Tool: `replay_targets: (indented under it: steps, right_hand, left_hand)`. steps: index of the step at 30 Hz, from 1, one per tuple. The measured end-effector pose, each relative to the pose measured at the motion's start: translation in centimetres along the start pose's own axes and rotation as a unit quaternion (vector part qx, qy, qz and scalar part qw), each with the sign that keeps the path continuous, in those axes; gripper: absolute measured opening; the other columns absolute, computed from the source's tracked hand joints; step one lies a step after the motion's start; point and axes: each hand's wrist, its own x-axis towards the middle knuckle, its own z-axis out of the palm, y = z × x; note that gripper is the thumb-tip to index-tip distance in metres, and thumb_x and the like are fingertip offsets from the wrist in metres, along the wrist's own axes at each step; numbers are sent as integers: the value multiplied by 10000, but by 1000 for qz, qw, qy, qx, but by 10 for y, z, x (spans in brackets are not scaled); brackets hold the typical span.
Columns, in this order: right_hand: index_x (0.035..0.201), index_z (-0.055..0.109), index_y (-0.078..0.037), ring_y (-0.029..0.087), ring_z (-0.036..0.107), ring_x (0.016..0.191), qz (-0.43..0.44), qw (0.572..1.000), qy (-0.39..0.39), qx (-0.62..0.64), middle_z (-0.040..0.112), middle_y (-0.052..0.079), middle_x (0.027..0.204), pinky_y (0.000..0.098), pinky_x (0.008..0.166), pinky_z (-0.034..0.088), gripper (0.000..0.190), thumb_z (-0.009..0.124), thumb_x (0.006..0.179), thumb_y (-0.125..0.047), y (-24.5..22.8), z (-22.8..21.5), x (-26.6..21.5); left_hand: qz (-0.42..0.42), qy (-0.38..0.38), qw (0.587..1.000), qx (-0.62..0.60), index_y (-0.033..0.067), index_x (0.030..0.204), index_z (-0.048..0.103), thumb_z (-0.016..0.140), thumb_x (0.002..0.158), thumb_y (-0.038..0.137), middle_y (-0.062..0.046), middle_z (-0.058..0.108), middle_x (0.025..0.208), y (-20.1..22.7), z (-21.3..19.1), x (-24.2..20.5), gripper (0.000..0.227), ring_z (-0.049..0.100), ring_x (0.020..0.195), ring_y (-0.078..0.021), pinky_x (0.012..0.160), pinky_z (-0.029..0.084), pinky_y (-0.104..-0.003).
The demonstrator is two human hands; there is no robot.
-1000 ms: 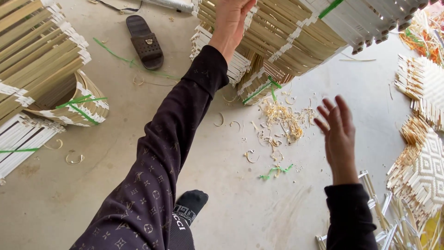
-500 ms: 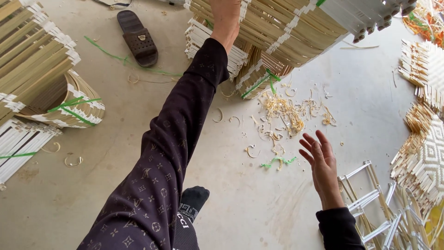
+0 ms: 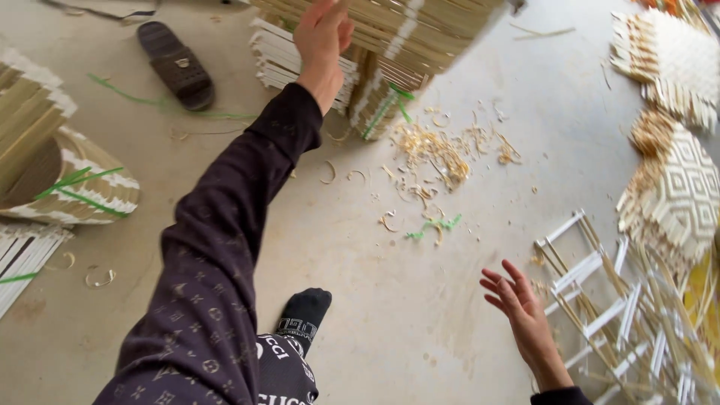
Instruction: Assembling and tying bamboo frames together using plastic strips and a knife.
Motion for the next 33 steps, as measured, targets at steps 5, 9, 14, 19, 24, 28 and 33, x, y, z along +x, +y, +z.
replay_targets:
  steps: [5, 9, 14, 19, 24, 28, 33]
  right_hand:
    - [1574, 325, -88, 271, 633, 1268, 83, 996, 29, 15, 655, 146, 1377, 413, 1016, 513, 660, 514, 981, -308, 63, -45, -86]
    - [1552, 389, -103, 248, 684, 1202, 180, 982, 48, 33, 706, 133, 1331, 393, 996, 531, 649, 538, 965, -337, 131, -73, -177]
    - [1519, 426, -101, 197, 687, 1171, 219, 971, 65, 69, 715, 105, 1329, 361, 975, 528, 634, 568, 957, -358, 195, -69, -273]
    - [1474, 514, -87, 184, 695, 1153, 242, 962, 85, 91, 712, 133, 1278, 340, 969, 518, 591, 619, 953, -346, 277, -59, -332]
    - [1406, 549, -54, 184, 710, 1120, 240, 964, 108, 44, 738, 111, 1232, 313, 964, 536, 553, 657, 947, -344, 358, -61, -380]
    - [1393, 566, -53, 211, 735, 1058, 291, 940, 179, 20, 766, 140, 1164, 339, 925, 560, 576, 673, 913, -351, 403, -77, -427]
    - [1371, 566, 22, 375, 648, 1185, 305, 842, 425, -130, 654, 243, 1291, 428, 990, 513, 619, 765, 897, -322, 458, -94, -471]
  left_hand:
    - [-165, -24, 975, 146, 54, 1093, 645, 687, 894, 85, -71, 694, 870, -39, 31, -84, 206, 648, 626, -137, 526, 492, -299]
    - [-258, -185, 908, 275, 83, 1138, 628, 627, 930, 112, -50, 695, 898, -49, 77, -181, 210, 647, 658, -113, 568, 524, -269]
    - [-311, -388, 809, 314, 52, 1148, 634, 630, 955, 97, -64, 702, 951, -43, 140, -304, 199, 673, 708, -125, 628, 555, -272]
    - [-302, -548, 699, 347, 13, 1211, 634, 629, 969, 95, -72, 706, 1003, -74, 178, -403, 256, 687, 767, -134, 671, 563, -277]
    - [-265, -661, 569, 411, -33, 1233, 657, 677, 979, 156, -80, 704, 1008, -135, 208, -480, 317, 703, 827, -148, 684, 553, -288]
    - [-240, -723, 481, 434, -37, 1247, 664, 680, 980, 163, -86, 710, 1019, -201, 195, -525, 334, 701, 852, -150, 697, 551, -289]
    - [-355, -697, 456, 425, -45, 1262, 655, 675, 972, 154, -103, 704, 1042, -282, 130, -551, 353, 696, 847, -164, 726, 549, -301]
